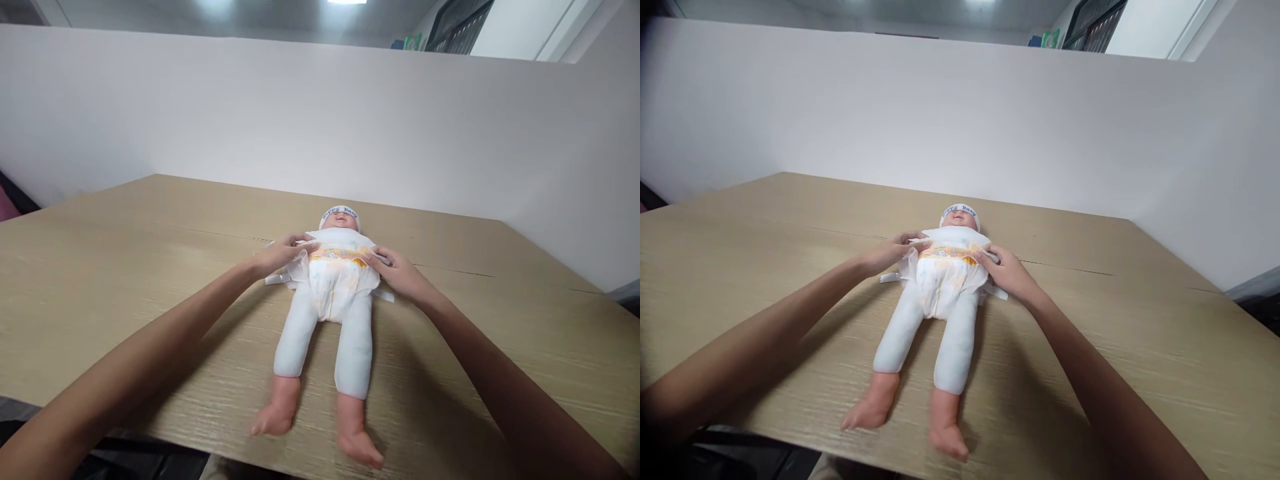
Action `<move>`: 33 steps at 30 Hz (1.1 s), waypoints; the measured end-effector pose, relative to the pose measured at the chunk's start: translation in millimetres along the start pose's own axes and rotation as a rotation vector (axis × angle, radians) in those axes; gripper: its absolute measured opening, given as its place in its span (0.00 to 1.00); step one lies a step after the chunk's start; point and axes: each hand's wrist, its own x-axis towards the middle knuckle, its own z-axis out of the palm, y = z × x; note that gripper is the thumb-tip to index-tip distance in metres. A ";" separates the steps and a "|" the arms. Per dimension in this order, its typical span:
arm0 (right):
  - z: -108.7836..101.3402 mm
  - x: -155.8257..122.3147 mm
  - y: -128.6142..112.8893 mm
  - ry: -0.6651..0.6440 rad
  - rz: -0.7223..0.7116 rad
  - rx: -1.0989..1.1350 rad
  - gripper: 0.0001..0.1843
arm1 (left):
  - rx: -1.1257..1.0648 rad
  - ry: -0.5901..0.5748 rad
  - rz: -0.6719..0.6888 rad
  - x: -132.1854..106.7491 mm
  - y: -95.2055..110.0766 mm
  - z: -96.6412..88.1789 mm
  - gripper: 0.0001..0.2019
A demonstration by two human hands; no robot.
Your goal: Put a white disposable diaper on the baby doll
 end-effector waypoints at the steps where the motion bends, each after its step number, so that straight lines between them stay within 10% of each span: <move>1: -1.3 -1.7 2.8 0.064 -0.003 -0.051 0.26 | 0.002 0.023 -0.019 2.9 0.6 -4.0 0.30; 7: -4.2 -43.2 29.8 0.274 -0.058 -0.328 0.18 | 0.159 0.184 0.135 10.8 28.8 -15.1 0.23; 14: -0.3 -69.6 60.5 0.241 0.002 -0.527 0.20 | 0.641 -0.090 0.560 6.8 68.6 54.7 0.17; 19: 3.4 -64.6 62.3 0.257 0.118 -0.469 0.24 | 0.834 -0.130 0.530 9.4 54.3 85.4 0.23; 33: -5.6 -30.4 1.9 0.094 0.057 0.030 0.23 | 0.888 -0.067 0.487 3.3 49.5 89.7 0.30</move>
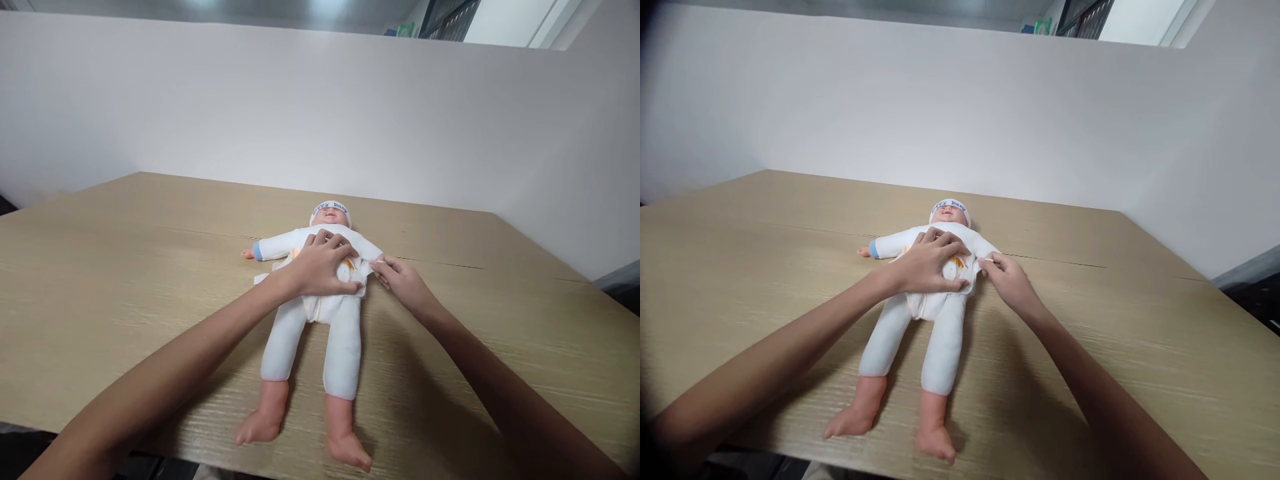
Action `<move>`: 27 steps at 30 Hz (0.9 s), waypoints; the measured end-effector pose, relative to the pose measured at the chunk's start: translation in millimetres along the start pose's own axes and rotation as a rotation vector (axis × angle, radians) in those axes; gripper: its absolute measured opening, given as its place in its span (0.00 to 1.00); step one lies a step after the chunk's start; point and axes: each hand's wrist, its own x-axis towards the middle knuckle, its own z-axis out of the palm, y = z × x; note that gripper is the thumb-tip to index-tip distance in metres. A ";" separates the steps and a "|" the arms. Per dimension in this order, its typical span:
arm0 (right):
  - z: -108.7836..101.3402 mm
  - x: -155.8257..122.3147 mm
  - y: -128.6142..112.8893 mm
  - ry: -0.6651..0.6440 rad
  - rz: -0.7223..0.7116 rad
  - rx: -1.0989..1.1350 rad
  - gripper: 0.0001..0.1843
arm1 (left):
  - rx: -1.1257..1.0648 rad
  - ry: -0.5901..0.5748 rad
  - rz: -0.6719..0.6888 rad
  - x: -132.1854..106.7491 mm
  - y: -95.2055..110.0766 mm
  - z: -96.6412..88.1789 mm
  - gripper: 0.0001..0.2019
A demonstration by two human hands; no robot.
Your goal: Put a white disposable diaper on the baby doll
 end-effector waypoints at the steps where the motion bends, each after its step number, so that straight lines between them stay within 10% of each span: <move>1: 6.7 6.0 -6.0 -0.008 -0.015 -0.020 0.22 | -0.004 0.004 -0.001 0.1 -0.4 0.4 0.31; 11: 47.3 -18.8 -13.2 0.208 -0.348 -0.086 0.15 | -0.184 0.009 -0.010 -1.4 -10.3 -0.6 0.34; 15: 46.1 -40.0 0.1 0.068 -0.519 -0.175 0.26 | -0.436 0.039 0.066 -12.6 -20.6 -6.3 0.32; 20: 45.3 -41.4 11.0 0.027 -0.553 -0.311 0.32 | -0.636 0.239 0.023 -53.7 -50.7 -4.2 0.19; 27: 39.9 -29.1 -12.0 0.137 -0.599 -0.435 0.24 | -0.308 0.275 -0.204 -119.6 -101.5 -0.6 0.15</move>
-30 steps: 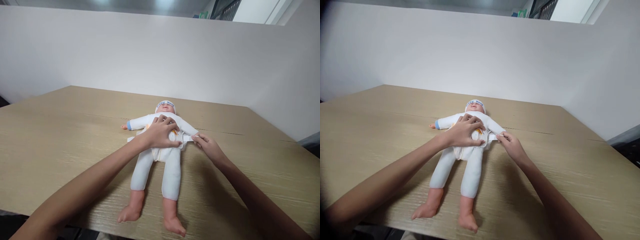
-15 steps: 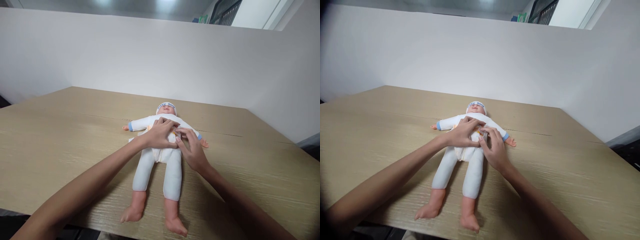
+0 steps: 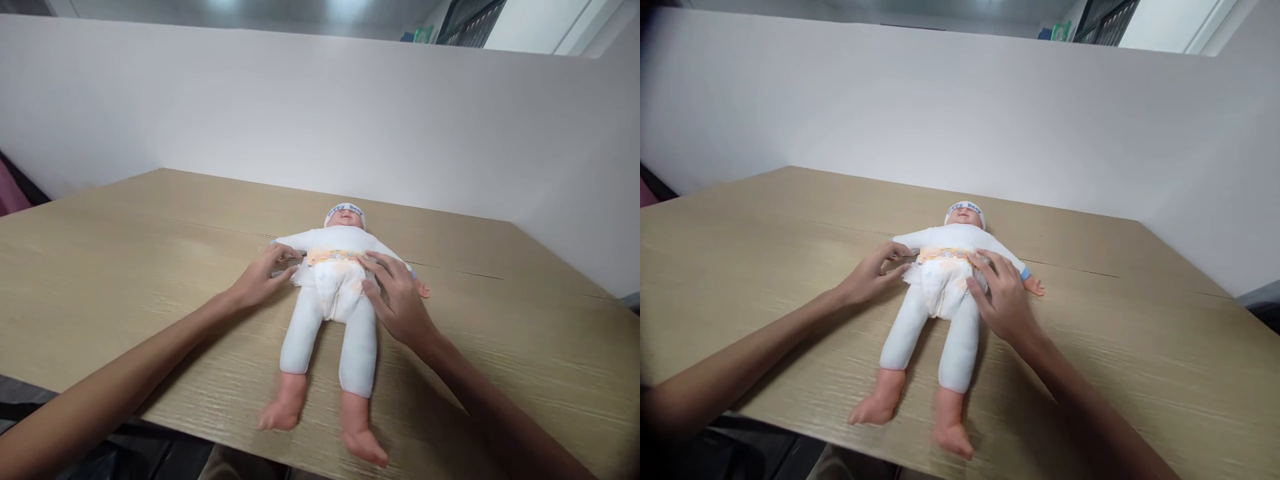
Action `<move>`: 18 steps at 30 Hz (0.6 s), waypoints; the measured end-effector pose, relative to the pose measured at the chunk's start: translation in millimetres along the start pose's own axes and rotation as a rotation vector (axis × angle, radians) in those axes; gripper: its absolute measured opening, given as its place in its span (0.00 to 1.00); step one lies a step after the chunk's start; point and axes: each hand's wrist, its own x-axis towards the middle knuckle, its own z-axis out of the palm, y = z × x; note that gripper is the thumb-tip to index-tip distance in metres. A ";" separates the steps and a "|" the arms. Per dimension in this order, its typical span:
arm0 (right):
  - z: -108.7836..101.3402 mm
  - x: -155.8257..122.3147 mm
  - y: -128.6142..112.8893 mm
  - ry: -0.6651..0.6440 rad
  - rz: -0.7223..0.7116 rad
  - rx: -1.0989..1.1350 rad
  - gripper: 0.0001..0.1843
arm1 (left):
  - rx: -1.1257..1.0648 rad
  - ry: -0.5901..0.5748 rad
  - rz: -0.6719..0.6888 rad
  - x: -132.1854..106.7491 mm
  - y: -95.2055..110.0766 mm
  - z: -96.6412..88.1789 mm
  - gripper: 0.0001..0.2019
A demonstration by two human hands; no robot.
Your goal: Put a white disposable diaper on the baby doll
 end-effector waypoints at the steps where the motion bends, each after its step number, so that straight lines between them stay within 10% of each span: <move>1: -1.8 6.9 -5.2 0.027 -0.003 -0.035 0.22 | 0.040 -0.003 -0.032 -3.7 -3.9 -2.2 0.15; 5: -1.1 41.7 -32.9 0.039 -0.064 -0.081 0.17 | 0.181 -0.025 -0.103 -6.8 -9.6 -1.1 0.15; 10: 16.0 82.8 -62.2 -0.283 -0.087 -0.115 0.13 | 0.154 -0.066 -0.229 7.7 -12.2 5.7 0.11; 18: 32.1 98.1 -66.1 -0.399 0.071 -0.234 0.13 | -0.105 -0.168 -0.346 28.4 -6.5 -21.6 0.19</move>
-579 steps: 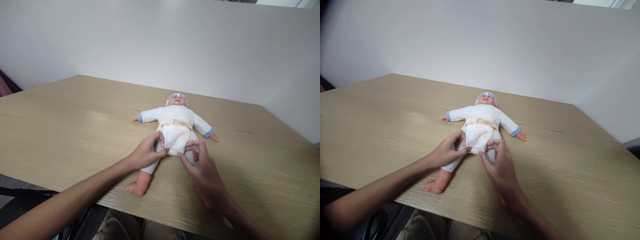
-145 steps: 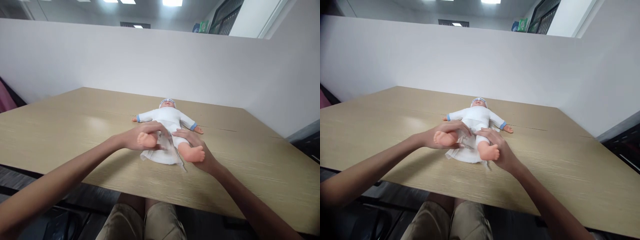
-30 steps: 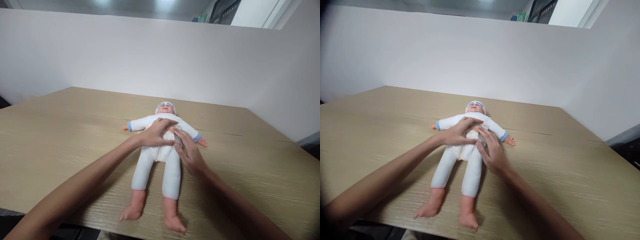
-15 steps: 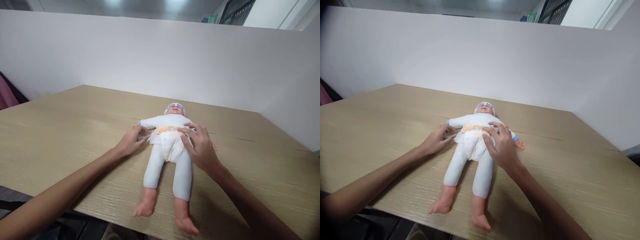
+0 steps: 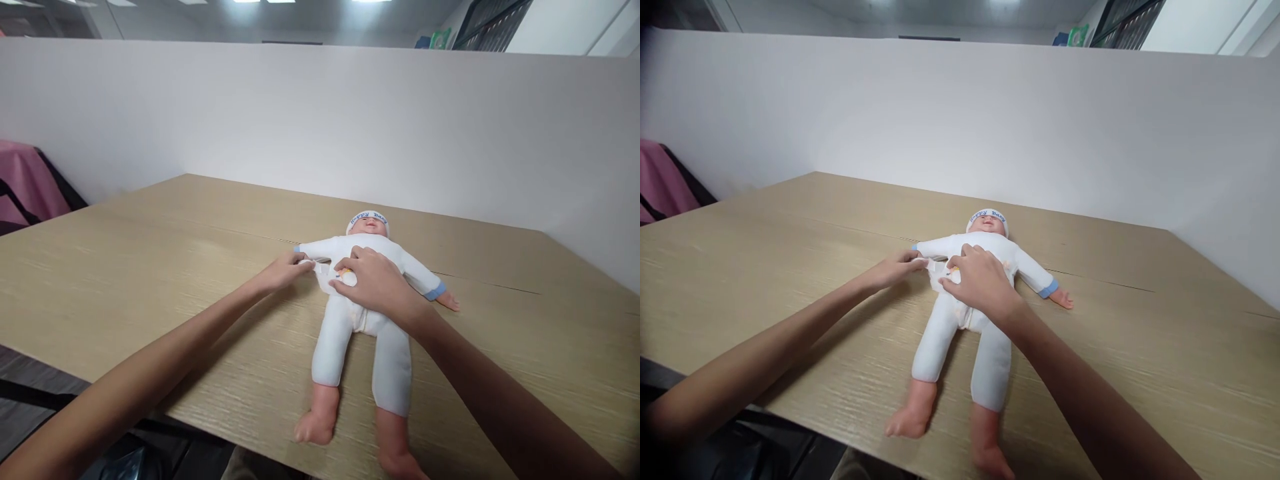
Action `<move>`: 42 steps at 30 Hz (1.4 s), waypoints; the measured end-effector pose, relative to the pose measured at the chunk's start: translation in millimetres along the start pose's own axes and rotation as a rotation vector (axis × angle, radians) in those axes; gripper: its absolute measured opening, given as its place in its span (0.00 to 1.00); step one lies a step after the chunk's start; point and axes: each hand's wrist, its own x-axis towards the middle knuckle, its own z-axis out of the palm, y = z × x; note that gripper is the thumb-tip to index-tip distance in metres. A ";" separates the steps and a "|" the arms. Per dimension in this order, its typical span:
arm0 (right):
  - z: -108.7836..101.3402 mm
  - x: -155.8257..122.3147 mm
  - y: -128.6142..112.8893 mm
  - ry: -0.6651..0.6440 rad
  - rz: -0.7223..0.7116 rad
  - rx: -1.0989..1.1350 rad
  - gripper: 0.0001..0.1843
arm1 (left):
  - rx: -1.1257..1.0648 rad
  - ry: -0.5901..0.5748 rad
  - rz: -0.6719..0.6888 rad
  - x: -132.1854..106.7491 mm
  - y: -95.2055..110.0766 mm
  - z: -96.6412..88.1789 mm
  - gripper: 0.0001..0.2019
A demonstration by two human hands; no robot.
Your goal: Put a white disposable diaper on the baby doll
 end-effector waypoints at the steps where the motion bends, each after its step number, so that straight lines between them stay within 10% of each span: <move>1: 0.9 0.0 0.3 0.002 0.003 -0.001 0.13 | -0.036 -0.003 0.007 -0.6 5.8 -1.9 0.19; 12: 7.2 7.1 9.6 0.034 0.118 0.240 0.35 | -0.369 -0.139 0.201 16.7 63.5 39.3 0.23; 17: 9.0 10.8 14.3 0.038 0.155 0.249 0.18 | -0.432 -0.050 0.225 18.3 57.6 44.9 0.21; 28: 10.5 8.6 25.6 0.088 0.144 0.412 0.22 | -0.400 0.217 0.141 12.1 27.3 71.0 0.18; 34: 10.9 4.1 21.5 0.281 0.075 0.381 0.24 | -0.213 0.394 0.223 -23.1 50.5 59.1 0.12; 38: -1.5 -41.3 2.8 0.421 -0.032 0.424 0.20 | -0.125 0.159 0.436 -70.3 74.6 46.6 0.08; 42: -7.5 -107.3 -13.5 0.267 -0.092 0.531 0.08 | 0.046 -0.268 0.514 -99.4 79.8 37.0 0.14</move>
